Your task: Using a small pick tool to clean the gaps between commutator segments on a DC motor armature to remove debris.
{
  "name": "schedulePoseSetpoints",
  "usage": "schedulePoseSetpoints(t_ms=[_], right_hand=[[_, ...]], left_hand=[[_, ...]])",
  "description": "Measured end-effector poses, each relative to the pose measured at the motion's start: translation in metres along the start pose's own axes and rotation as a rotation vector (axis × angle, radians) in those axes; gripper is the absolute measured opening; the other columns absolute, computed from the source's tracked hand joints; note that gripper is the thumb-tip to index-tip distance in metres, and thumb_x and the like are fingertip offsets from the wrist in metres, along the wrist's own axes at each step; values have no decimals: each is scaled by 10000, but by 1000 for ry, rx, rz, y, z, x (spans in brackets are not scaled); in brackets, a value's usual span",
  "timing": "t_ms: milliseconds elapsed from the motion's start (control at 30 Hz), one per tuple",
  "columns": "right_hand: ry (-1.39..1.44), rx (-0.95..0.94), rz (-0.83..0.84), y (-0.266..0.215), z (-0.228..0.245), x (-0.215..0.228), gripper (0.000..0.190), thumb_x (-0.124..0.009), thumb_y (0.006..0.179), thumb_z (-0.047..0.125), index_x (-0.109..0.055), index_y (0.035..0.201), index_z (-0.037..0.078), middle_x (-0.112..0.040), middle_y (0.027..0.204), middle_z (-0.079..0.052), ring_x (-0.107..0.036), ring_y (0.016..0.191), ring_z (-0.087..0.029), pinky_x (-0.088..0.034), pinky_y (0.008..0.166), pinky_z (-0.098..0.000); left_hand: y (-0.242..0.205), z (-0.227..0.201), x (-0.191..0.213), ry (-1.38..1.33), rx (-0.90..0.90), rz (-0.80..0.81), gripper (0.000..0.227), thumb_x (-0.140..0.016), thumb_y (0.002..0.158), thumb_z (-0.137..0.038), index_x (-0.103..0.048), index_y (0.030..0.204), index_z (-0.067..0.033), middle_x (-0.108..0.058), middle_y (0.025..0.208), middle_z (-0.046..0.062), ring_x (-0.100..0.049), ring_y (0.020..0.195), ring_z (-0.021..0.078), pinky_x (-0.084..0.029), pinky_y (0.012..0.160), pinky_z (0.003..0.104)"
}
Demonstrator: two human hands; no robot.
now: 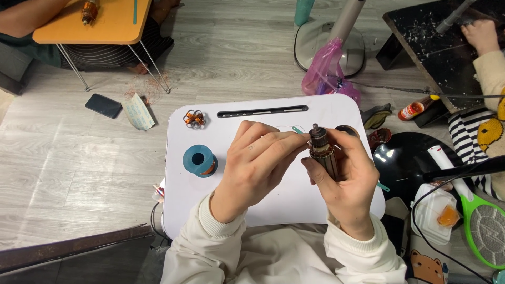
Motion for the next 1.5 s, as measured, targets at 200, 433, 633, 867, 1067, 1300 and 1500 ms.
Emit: schedulePoseSetpoints(t_ms=[200, 433, 633, 867, 1067, 1300, 1500], right_hand=[[24, -14, -49, 2, -1, 8, 387, -730, 835, -71, -539, 1160, -160, -657, 858, -225, -592, 462, -142, -474, 407, -250], [-38, 1, -48, 3, 9, 11, 384, -751, 819, -66, -557, 1133, -170, -661, 837, -223, -573, 454, -125, -466, 412, -242], [-46, 16, -43, 2, 16, 8, 380, -759, 808, -71, -575, 1120, -186, -656, 820, -221, -508, 420, -93, -459, 433, -251], [-88, 51, -49, 3, 20, 6, 374, -760, 820, -73, -584, 1125, -200, -652, 817, -224, -488, 416, -97, -449, 431, -262], [-75, 62, -33, 5, 22, 2, 311, -665, 894, -25, -594, 1153, -183, -637, 862, -216, -557, 510, -161, -492, 491, -305], [-28, 12, -14, 7, 18, 2, 326, -521, 973, 63, -579, 1185, -178, -594, 871, -209, -545, 462, -184, -465, 427, -305], [-37, -4, -34, 10, 20, 3, 306, -498, 970, 40, -574, 1154, -193, -587, 832, -213, -584, 459, -208, -465, 401, -302]], left_hand=[[-3, 17, -3, -248, 187, 21, 242, -804, 815, 52, -754, 989, -108, -734, 783, -11, -621, 639, 166, -489, 655, 253], [-2, 5, -4, -147, 85, -15, 232, -804, 811, 47, -759, 966, -120, -737, 829, 6, -607, 654, 190, -490, 662, 284], [-5, -1, -8, -4, -30, -57, 205, -776, 801, 54, -750, 916, -113, -700, 809, 21, -559, 623, 181, -487, 641, 298], [-8, -9, -8, 154, -131, -97, 125, -799, 810, -22, -755, 899, -98, -682, 798, 37, -542, 616, 172, -485, 631, 310], [-6, -13, -9, 201, -171, -92, 103, -738, 851, 10, -753, 896, -81, -669, 788, 53, -529, 605, 178, -486, 632, 314], [0, -4, -9, -67, 8, 34, 149, -722, 870, 73, -724, 966, -41, -664, 809, 69, -568, 633, 226, -499, 655, 322], [-3, 10, -12, -247, 241, 134, 152, -725, 881, 68, -708, 972, -52, -676, 820, 53, -620, 689, 217, -508, 693, 316]])
Point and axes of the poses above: each hand's wrist, its own y-axis towards the middle knuckle, its own x-axis out of the back of the hand, z = x × y, the point moved 6 cm from there along y, towards the middle knuckle
